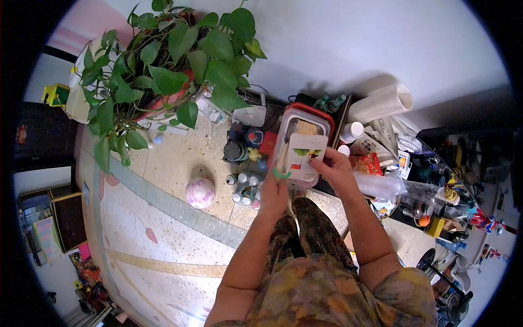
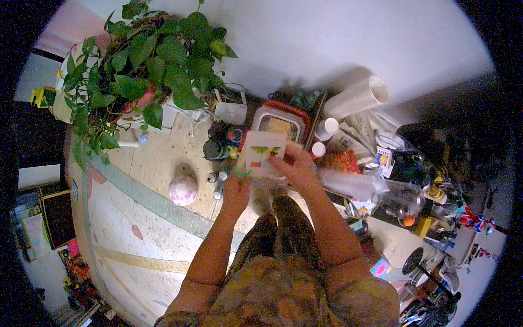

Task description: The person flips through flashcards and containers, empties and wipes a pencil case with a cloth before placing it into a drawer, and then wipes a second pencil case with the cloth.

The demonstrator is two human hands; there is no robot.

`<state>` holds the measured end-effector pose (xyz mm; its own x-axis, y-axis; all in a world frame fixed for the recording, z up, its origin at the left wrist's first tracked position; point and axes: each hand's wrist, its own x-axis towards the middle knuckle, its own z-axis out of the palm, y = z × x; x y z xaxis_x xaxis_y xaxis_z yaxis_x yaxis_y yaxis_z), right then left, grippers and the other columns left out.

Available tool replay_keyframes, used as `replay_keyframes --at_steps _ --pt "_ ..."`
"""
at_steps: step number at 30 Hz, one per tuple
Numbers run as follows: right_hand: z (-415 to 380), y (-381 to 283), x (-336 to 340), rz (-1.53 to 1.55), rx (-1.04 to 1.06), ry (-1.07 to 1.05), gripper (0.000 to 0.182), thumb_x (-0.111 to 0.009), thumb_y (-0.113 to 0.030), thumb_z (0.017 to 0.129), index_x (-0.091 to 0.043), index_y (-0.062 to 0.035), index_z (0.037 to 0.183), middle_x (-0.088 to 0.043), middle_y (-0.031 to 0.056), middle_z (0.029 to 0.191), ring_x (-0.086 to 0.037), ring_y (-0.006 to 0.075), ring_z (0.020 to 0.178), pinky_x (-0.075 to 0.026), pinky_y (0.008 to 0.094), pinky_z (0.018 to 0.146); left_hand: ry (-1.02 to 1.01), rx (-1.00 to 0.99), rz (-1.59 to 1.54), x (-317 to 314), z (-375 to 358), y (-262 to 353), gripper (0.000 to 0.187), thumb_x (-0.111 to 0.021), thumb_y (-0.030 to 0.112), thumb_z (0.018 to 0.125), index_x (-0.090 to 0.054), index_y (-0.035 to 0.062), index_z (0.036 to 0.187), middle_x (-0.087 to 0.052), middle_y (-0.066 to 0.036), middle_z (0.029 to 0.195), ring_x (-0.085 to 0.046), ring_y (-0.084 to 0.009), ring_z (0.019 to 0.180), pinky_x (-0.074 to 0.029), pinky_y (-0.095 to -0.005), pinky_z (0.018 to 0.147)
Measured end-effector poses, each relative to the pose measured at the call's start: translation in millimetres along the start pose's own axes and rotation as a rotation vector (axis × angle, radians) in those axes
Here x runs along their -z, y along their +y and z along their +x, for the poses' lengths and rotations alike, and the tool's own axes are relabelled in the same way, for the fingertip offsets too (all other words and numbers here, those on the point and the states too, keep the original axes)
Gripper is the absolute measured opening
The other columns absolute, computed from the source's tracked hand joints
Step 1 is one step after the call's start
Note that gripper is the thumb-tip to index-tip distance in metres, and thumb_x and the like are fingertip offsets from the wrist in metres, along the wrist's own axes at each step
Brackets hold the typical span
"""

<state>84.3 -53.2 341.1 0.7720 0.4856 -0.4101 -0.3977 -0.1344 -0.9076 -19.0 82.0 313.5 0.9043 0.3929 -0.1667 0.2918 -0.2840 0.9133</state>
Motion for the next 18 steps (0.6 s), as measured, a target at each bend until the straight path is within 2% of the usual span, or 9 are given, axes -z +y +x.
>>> replay_keyframes --at_steps 1,5,7,8,10,11,13,16,18 --pt "-1.9 -5.7 -2.2 -0.010 0.035 0.082 0.025 -0.062 -0.008 0.073 -0.056 0.0006 0.096 -0.060 0.0060 0.088 -0.055 0.0116 0.080 -0.044 0.0247 0.074 -0.048 0.123 0.023 2.8 -1.0 4.3 0.038 -0.041 0.004 0.078 -0.038 -0.0005 0.116 -0.052 -0.022 0.102 -0.053 -0.0322 0.094 -0.041 -0.0346 0.078" --pt "-2.0 0.6 0.3 -0.108 0.098 0.099 0.025 -0.061 -0.008 0.074 -0.055 0.0017 0.096 -0.060 0.0060 0.086 -0.056 0.0111 0.077 -0.045 0.0242 0.070 -0.084 0.148 0.026 3.2 -5.6 -1.2 0.038 -0.044 0.007 0.079 -0.037 -0.0008 0.117 -0.053 -0.021 0.100 -0.053 -0.0287 0.094 -0.042 -0.0349 0.076" --pt "0.5 8.4 -1.3 -0.085 0.082 0.127 0.027 -0.061 -0.018 0.075 -0.057 0.0008 0.093 -0.059 0.0053 0.081 -0.055 0.0118 0.071 -0.045 0.0250 0.062 -0.073 0.199 -0.350 -1.9 -9.2 -3.1 0.033 -0.048 0.015 0.081 -0.042 -0.0007 0.110 -0.052 -0.013 0.102 -0.051 -0.0230 0.095 -0.042 -0.0325 0.079" --pt "0.1 8.6 -3.3 -0.085 0.083 0.125 0.027 -0.061 -0.018 0.075 -0.057 0.0008 0.093 -0.059 0.0053 0.081 -0.055 0.0118 0.071 -0.045 0.0250 0.062 -0.072 0.198 -0.350 -4.7 -10.9 -2.5 0.033 -0.048 0.015 0.081 -0.042 -0.0007 0.110 -0.052 -0.013 0.102 -0.051 -0.0230 0.095 -0.042 -0.0325 0.079" --pt "-3.0 10.4 -8.5 0.119 -0.143 0.114 0.025 -0.061 -0.019 0.075 -0.057 0.0006 0.090 -0.058 0.0037 0.078 -0.054 0.0109 0.067 -0.044 0.0240 0.059 -0.063 0.281 -0.723 -10.1 -14.1 -1.1 0.035 -0.049 0.018 0.083 -0.041 0.0015 0.112 -0.051 -0.008 0.106 -0.049 -0.0177 0.097 -0.042 -0.0295 0.079" --pt "-4.0 15.3 -9.5 0.120 -0.143 0.114 0.025 -0.061 -0.019 0.075 -0.057 0.0006 0.090 -0.058 0.0037 0.078 -0.054 0.0109 0.067 -0.044 0.0240 0.059 -0.064 0.281 -0.722 -10.0 -14.5 3.3 0.035 -0.049 0.018 0.083 -0.041 0.0015 0.112 -0.051 -0.008 0.106 -0.049 -0.0177 0.097 -0.042 -0.0295 0.079" --pt "-4.6 29.9 -10.5 0.279 -0.249 0.091 0.018 -0.059 -0.016 0.077 -0.057 -0.0031 0.089 -0.056 0.0002 0.069 -0.048 0.0064 0.053 -0.040 0.0172 0.050 -0.080 0.370 -0.809 -8.1 -14.8 15.3 0.037 -0.050 0.019 0.083 -0.039 0.0024 0.115 -0.049 -0.008 0.109 -0.049 -0.0176 0.097 -0.042 -0.0287 0.081" --pt "-7.5 35.0 -17.6 0.355 -0.267 0.122 0.018 -0.060 -0.016 0.077 -0.056 -0.0028 0.088 -0.056 0.0001 0.068 -0.049 0.0062 0.052 -0.041 0.0184 0.049 -0.072 0.380 -0.807 -10.7 -15.0 12.5 0.036 -0.045 0.007 0.084 -0.035 0.0017 0.118 -0.048 -0.009 0.110 -0.050 -0.0168 0.096 -0.045 -0.0280 0.078" --pt "-9.9 30.9 -22.7 0.360 -0.278 0.122 0.018 -0.060 -0.017 0.077 -0.056 -0.0029 0.088 -0.056 0.0001 0.068 -0.049 0.0062 0.052 -0.041 0.0187 0.048 -0.100 0.405 -0.818 -9.1 -14.9 16.3 0.035 -0.045 0.007 0.083 -0.036 0.0016 0.117 -0.048 -0.009 0.109 -0.050 -0.0165 0.096 -0.045 -0.0278 0.077"
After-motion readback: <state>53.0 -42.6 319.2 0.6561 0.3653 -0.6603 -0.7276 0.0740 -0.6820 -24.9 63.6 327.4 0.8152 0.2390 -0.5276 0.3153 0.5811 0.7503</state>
